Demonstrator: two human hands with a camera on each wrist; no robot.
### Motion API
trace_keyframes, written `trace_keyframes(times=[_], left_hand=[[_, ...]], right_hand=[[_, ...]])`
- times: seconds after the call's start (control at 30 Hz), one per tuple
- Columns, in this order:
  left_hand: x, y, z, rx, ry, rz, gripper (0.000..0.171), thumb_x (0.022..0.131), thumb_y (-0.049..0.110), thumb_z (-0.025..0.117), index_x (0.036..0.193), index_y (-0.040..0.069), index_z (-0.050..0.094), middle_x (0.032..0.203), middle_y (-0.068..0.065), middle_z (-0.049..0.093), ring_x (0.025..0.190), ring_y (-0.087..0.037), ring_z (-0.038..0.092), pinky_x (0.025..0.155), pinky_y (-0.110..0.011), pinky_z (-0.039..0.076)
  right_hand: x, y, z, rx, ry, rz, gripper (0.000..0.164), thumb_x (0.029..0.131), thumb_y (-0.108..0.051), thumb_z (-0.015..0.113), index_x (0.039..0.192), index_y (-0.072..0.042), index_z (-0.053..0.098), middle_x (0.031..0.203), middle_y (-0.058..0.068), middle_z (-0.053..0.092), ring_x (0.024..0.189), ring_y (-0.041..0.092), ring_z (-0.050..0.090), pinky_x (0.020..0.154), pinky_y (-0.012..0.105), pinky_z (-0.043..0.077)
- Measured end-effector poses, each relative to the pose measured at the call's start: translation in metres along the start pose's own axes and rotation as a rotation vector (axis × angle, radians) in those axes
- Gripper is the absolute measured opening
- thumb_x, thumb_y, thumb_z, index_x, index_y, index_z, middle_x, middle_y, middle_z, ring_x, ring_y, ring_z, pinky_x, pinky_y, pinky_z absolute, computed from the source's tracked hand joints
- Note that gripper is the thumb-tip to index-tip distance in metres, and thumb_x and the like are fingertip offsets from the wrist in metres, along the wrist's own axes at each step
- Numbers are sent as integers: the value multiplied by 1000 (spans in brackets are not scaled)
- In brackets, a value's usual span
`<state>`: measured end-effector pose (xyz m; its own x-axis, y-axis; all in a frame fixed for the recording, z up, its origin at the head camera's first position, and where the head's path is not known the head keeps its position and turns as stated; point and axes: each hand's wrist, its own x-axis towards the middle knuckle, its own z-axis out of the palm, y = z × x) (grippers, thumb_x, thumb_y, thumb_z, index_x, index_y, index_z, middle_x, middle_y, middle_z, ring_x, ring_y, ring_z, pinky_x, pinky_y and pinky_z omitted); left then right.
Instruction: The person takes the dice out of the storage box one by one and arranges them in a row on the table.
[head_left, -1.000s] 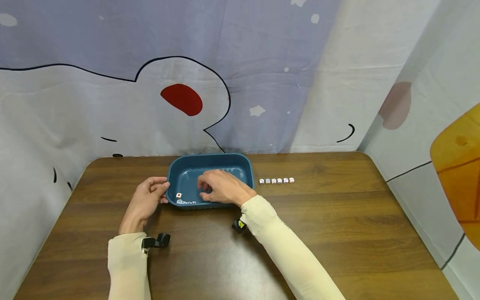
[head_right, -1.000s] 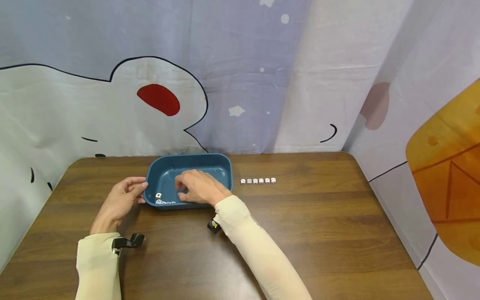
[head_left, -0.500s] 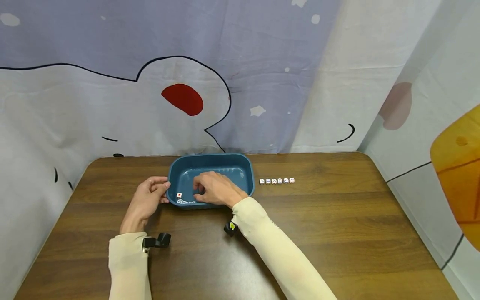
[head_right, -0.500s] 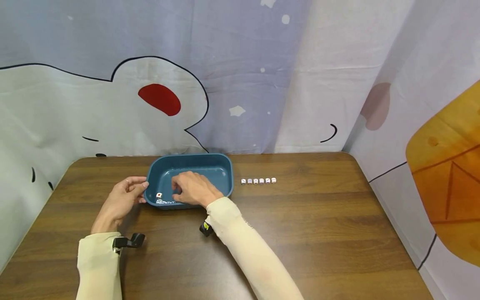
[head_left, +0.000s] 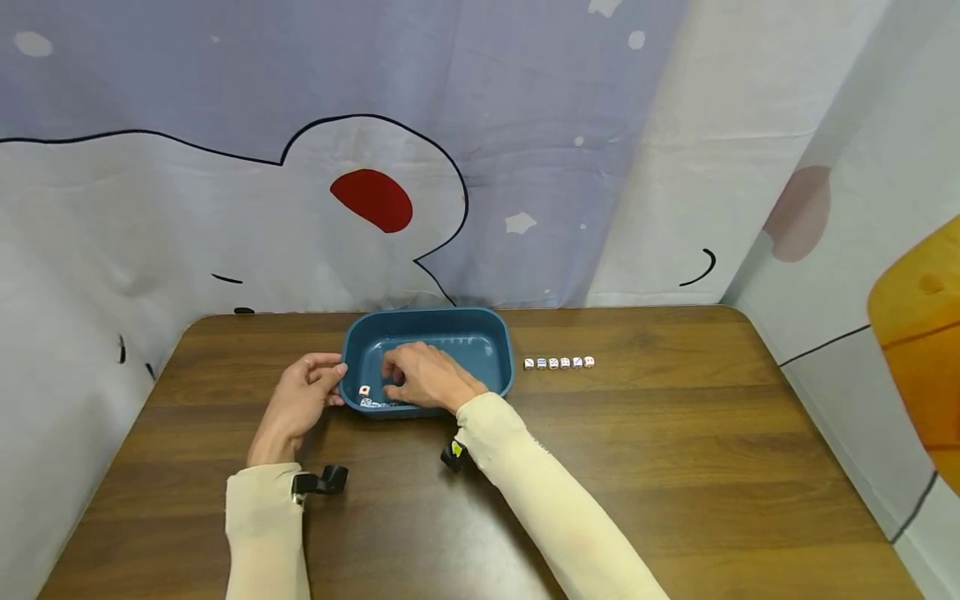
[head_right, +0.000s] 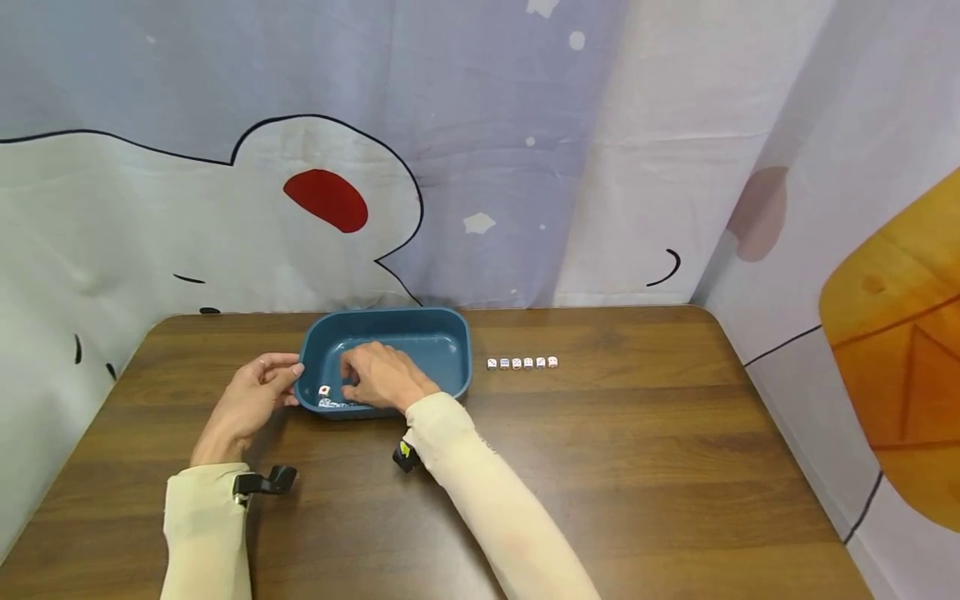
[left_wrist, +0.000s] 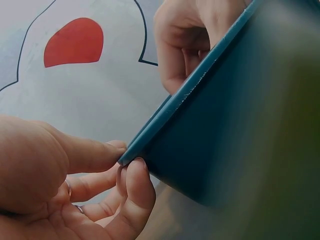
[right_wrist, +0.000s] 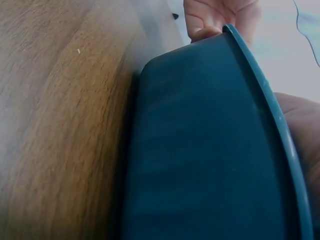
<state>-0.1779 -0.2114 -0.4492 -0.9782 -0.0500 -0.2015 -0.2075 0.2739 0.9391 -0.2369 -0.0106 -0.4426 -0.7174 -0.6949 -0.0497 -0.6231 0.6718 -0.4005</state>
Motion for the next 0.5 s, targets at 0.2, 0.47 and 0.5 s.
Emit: trace_keyframes(times=[0.2, 0.47, 0.5], left_hand=[[-2, 0, -1, 3, 10, -15, 43, 101, 23, 49, 136, -3, 43, 101, -11, 62, 76, -7, 58, 70, -27, 57], [-1, -4, 2, -10, 8, -7, 40, 101, 20, 50, 134, -3, 45, 100, -11, 62, 79, -12, 60, 70, -27, 57], [-1, -4, 2, -9, 8, -6, 40, 101, 20, 50, 133, -3, 45, 101, -11, 62, 80, -12, 60, 70, -27, 57]], right_hand=[[9, -7, 7, 6, 18, 25, 21, 87, -34, 69, 103, -21, 67, 89, -11, 62, 75, 2, 56, 64, 18, 48], [17, -17, 16, -18, 2, 78, 21, 88, -35, 69, 102, -20, 67, 84, -12, 61, 72, 2, 56, 62, 19, 48], [18, -18, 16, -23, -2, 77, 20, 88, -35, 69, 102, -20, 67, 84, -12, 61, 71, 2, 56, 61, 19, 48]])
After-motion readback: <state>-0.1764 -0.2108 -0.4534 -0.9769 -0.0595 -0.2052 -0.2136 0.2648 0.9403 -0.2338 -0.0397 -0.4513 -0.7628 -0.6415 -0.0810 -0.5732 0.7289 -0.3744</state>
